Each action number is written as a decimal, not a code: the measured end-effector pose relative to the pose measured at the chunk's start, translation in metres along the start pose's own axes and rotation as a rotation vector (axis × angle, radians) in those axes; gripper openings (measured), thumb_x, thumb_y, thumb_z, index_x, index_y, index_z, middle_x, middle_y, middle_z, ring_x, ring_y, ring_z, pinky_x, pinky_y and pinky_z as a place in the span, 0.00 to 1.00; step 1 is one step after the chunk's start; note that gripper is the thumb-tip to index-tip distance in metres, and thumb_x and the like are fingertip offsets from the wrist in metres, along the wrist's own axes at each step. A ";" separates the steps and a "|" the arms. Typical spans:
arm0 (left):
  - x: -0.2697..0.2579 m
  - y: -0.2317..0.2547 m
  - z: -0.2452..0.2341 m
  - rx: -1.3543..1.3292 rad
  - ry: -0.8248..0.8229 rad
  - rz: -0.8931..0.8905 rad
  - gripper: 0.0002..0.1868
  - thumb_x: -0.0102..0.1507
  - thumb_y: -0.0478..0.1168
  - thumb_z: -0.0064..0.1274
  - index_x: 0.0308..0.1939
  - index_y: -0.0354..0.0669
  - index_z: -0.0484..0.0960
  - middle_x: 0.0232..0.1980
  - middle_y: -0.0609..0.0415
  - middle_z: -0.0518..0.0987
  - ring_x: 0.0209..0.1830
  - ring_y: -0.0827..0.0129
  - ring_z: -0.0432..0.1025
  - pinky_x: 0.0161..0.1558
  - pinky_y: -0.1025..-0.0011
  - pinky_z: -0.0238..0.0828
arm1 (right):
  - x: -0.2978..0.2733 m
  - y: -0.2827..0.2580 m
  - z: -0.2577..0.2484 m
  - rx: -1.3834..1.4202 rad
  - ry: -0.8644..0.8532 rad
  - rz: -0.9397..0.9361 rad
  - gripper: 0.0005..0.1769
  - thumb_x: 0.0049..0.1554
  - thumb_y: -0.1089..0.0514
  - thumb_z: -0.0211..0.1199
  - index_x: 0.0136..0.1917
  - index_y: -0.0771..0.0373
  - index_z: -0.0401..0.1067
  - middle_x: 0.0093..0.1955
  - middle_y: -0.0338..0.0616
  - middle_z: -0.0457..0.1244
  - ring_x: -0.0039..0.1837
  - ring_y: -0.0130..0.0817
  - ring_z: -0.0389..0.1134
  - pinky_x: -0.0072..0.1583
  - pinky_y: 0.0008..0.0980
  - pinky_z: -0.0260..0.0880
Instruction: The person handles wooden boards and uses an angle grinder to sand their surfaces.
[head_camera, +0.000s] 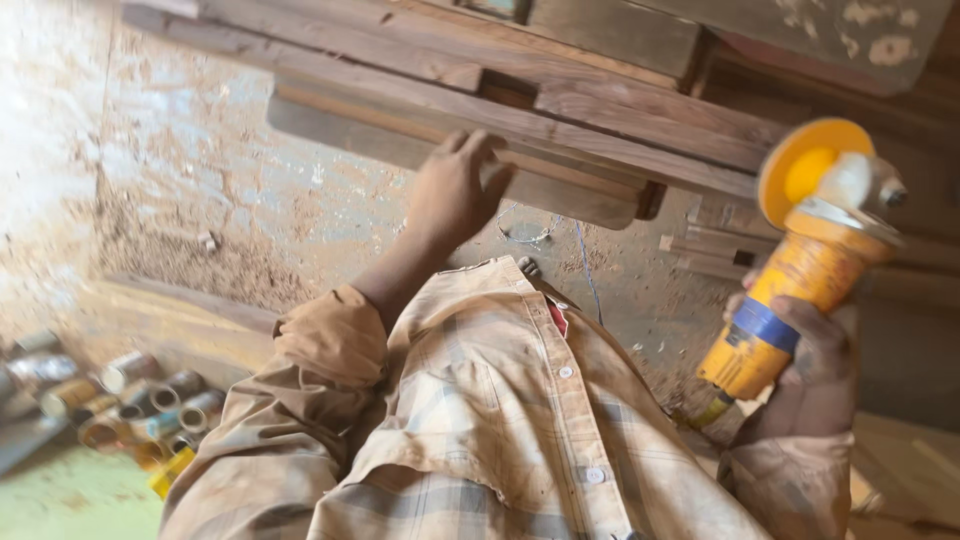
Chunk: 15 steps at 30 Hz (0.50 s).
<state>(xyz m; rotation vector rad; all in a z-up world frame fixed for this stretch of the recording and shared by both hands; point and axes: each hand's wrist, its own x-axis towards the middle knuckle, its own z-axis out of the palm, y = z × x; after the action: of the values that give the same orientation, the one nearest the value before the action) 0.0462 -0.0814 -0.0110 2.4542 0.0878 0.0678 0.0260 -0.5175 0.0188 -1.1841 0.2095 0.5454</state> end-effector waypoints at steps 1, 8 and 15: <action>-0.006 0.000 0.001 -0.093 -0.070 -0.021 0.19 0.66 0.49 0.58 0.55 0.43 0.80 0.46 0.45 0.83 0.48 0.50 0.77 0.51 0.56 0.74 | 0.015 0.000 0.004 -0.022 -0.039 0.050 0.34 0.55 0.57 0.67 0.70 0.68 0.60 0.54 0.53 0.64 0.52 0.45 0.71 0.49 0.44 0.77; -0.030 -0.033 0.004 -0.428 -0.156 -0.233 0.25 0.66 0.55 0.55 0.57 0.40 0.79 0.47 0.43 0.86 0.46 0.57 0.82 0.48 0.62 0.79 | 0.117 -0.014 0.123 -0.413 -0.139 -0.007 0.29 0.49 0.56 0.71 0.60 0.72 0.69 0.47 0.49 0.67 0.42 0.37 0.71 0.42 0.37 0.76; 0.011 -0.183 -0.040 -0.991 0.226 -0.698 0.23 0.70 0.53 0.50 0.56 0.36 0.75 0.44 0.48 0.84 0.39 0.70 0.83 0.42 0.72 0.82 | 0.204 -0.015 0.245 -0.476 -0.252 0.091 0.34 0.43 0.56 0.74 0.61 0.69 0.69 0.46 0.47 0.67 0.41 0.34 0.71 0.45 0.34 0.78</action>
<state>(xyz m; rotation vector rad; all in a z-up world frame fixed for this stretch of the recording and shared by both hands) 0.0462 0.0863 -0.0962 1.3235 0.7940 0.0588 0.1765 -0.2368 0.0353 -1.5545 -0.0903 0.8487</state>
